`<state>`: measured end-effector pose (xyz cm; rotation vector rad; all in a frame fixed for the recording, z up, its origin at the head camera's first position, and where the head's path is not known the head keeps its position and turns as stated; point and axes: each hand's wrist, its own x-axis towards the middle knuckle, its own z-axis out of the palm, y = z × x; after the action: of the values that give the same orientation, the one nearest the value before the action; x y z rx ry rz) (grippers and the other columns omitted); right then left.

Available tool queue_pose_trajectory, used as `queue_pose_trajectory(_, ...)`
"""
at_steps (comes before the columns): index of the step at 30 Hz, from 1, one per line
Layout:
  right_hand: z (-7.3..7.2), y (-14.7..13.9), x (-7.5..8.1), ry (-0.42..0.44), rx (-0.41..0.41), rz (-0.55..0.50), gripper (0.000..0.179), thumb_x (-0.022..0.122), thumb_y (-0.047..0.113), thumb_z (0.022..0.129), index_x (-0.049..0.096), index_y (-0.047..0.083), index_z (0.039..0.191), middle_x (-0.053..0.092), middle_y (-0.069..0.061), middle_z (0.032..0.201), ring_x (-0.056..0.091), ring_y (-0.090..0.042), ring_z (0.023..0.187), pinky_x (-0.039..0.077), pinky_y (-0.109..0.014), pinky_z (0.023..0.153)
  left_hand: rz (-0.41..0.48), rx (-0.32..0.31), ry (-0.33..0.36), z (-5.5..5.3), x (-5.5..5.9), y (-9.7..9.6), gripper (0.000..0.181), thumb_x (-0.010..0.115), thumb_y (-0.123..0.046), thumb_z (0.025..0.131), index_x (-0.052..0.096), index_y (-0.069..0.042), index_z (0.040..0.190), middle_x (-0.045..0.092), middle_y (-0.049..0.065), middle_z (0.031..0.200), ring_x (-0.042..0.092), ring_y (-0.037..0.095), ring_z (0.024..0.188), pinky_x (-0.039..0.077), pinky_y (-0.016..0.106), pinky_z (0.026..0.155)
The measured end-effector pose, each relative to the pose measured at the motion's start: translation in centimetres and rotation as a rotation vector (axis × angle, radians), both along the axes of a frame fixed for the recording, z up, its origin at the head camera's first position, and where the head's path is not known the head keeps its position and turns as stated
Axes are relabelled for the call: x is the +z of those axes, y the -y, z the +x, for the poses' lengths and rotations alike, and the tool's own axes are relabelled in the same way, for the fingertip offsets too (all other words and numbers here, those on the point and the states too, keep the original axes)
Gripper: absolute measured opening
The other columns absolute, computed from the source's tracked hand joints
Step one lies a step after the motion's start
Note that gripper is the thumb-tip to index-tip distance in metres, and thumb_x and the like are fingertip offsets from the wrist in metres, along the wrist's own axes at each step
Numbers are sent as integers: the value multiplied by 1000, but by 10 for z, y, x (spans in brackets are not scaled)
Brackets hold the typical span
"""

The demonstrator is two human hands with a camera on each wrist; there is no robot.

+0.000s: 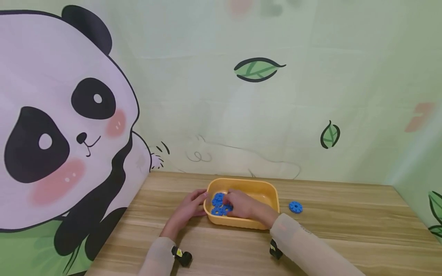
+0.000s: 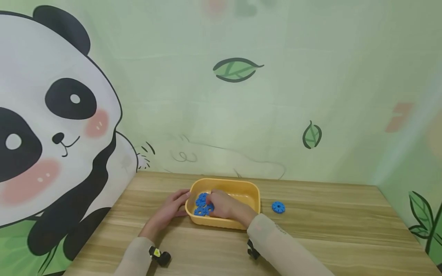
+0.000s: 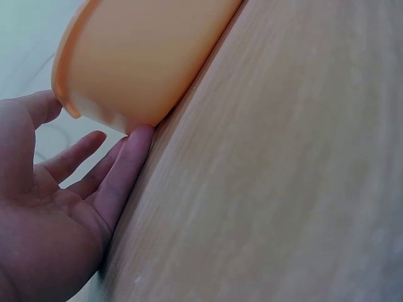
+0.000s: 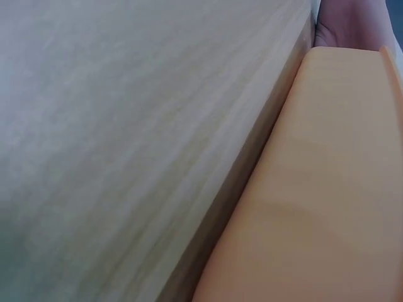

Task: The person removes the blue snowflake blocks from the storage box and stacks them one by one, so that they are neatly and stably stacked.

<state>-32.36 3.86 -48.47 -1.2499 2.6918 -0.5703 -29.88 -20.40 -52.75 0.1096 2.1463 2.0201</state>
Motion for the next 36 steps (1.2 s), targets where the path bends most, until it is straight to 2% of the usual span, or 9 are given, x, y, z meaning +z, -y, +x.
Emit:
queue_pose_trajectory(5, 1, 0, -2, 1, -15, 11, 26, 82, 18, 93, 75, 4, 113, 67, -5, 105, 56, -18, 94, 53, -38, 95, -3, 3, 4, 0, 0, 0, 62, 60, -42, 109, 49, 2, 152, 53, 27, 150, 59, 38, 132, 64, 44, 89)
queue_pose_trajectory(10, 3, -4, -1, 2, -12, -22, 26, 81, 19, 93, 75, 3, 112, 67, -4, 100, 55, -16, 89, 52, -32, 85, -18, 2, 8, 0, 0, 1, 62, 60, -42, 109, 49, 1, 152, 52, 26, 151, 59, 38, 132, 64, 43, 90)
queue_pose_trajectory(13, 4, -10, 4, 50, -21, -82, 26, 80, 16, 93, 73, 0, 112, 70, -8, 101, 58, -17, 89, 55, -34, 85, -22, 0, 6, 1, 0, 1, 62, 60, -41, 109, 49, 1, 152, 52, 27, 151, 59, 38, 132, 64, 43, 90)
queue_pose_trajectory(17, 4, -24, 12, 133, -61, -144, 27, 78, 14, 94, 71, -3, 114, 71, -11, 107, 65, -23, 98, 59, -41, 93, -16, 5, 2, 1, -2, 0, 61, 61, -40, 109, 49, 2, 152, 53, 27, 151, 58, 39, 133, 64, 43, 89)
queue_pose_trajectory(20, 4, -39, 20, 140, -75, -154, 27, 78, 13, 94, 71, -3, 115, 71, -10, 107, 67, -26, 100, 60, -44, 94, -17, 11, 5, 1, -1, 0, 62, 61, -41, 108, 50, 2, 152, 53, 26, 151, 58, 39, 133, 64, 43, 89)
queue_pose_trajectory(28, 4, -86, 40, -16, -48, -174, 23, 79, 13, 91, 73, -2, 108, 71, -6, 100, 69, -22, 92, 61, -35, 84, -29, 23, 12, 0, 1, 0, 63, 62, -43, 107, 50, 0, 152, 54, 24, 150, 58, 38, 133, 64, 43, 89)
queue_pose_trajectory(33, 7, -121, 51, 2, -82, -222, 20, 79, 9, 91, 73, -3, 105, 71, -6, 97, 68, -24, 90, 62, -39, 82, -26, 17, 11, 0, 1, 0, 63, 62, -43, 108, 50, 0, 152, 54, 24, 150, 58, 38, 133, 64, 43, 90)
queue_pose_trajectory(36, 7, -142, 56, -17, -120, -218, 19, 79, 9, 91, 74, -2, 105, 70, -5, 97, 67, -23, 89, 63, -41, 81, -26, 16, 11, 0, 1, 0, 62, 61, -42, 108, 50, 0, 153, 53, 24, 151, 58, 38, 133, 64, 43, 90)
